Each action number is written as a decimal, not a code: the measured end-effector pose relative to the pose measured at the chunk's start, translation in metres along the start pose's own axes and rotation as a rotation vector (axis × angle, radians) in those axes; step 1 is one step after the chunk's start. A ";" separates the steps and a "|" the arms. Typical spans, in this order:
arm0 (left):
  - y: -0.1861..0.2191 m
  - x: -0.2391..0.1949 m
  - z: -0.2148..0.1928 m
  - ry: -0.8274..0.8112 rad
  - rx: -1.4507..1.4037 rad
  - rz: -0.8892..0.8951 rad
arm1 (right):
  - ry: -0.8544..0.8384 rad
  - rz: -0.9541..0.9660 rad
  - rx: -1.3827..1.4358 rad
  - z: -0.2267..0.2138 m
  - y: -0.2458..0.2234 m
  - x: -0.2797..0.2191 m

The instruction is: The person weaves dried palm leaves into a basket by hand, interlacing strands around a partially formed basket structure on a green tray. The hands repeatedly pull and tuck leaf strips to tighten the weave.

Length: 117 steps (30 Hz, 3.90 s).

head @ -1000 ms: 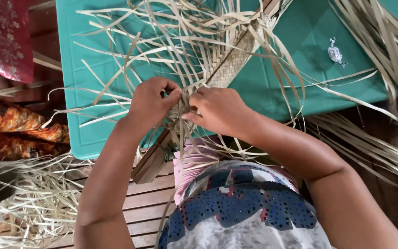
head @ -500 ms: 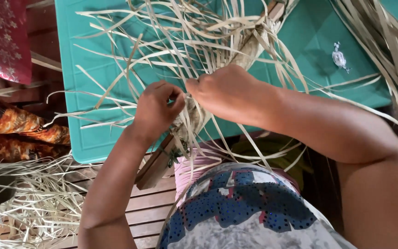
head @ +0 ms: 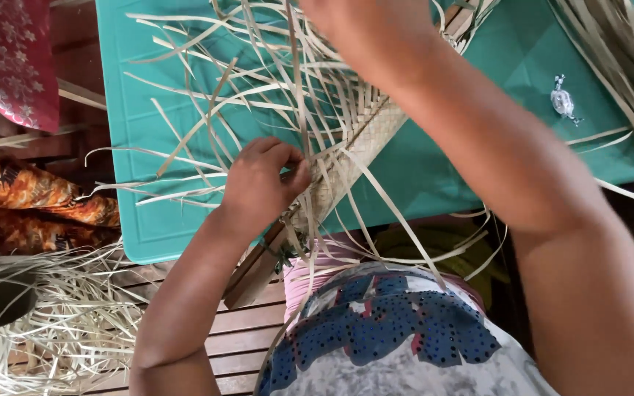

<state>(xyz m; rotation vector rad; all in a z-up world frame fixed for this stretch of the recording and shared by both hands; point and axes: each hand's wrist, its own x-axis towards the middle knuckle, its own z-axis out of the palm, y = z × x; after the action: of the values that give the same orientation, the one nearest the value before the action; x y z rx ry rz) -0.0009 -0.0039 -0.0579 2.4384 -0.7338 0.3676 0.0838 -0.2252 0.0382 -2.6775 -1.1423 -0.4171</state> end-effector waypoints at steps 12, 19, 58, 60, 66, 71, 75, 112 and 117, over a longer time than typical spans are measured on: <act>-0.003 0.000 0.003 -0.027 -0.029 -0.018 | -0.568 0.274 0.790 0.066 0.000 -0.020; -0.002 0.003 0.000 -0.079 -0.134 -0.147 | -0.295 0.343 0.952 0.015 -0.034 -0.060; 0.011 0.033 -0.013 -0.433 -0.237 -0.490 | -0.094 0.659 0.870 0.051 -0.074 -0.100; 0.014 0.035 -0.016 -0.426 -0.232 -0.485 | -0.141 0.652 0.790 0.060 -0.075 -0.099; 0.017 0.036 -0.018 -0.484 -0.247 -0.404 | -0.031 0.586 0.698 0.063 -0.075 -0.103; 0.019 0.028 -0.011 -0.366 -0.038 -0.175 | -0.021 0.830 1.375 0.044 -0.065 -0.092; 0.012 0.017 -0.007 -0.342 0.023 -0.143 | 0.081 0.901 1.769 0.076 -0.057 -0.087; 0.013 0.061 -0.008 -0.584 -0.206 -0.456 | 0.132 0.520 1.176 0.016 -0.053 -0.109; 0.016 0.064 -0.007 -0.535 -0.164 -0.393 | 0.266 0.652 1.322 -0.001 -0.047 -0.135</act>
<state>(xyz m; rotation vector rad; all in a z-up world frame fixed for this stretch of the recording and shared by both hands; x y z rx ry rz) 0.0412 -0.0376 -0.0202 2.4608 -0.4458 -0.4947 -0.0401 -0.2837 -0.0026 -1.5566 -0.1941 0.1091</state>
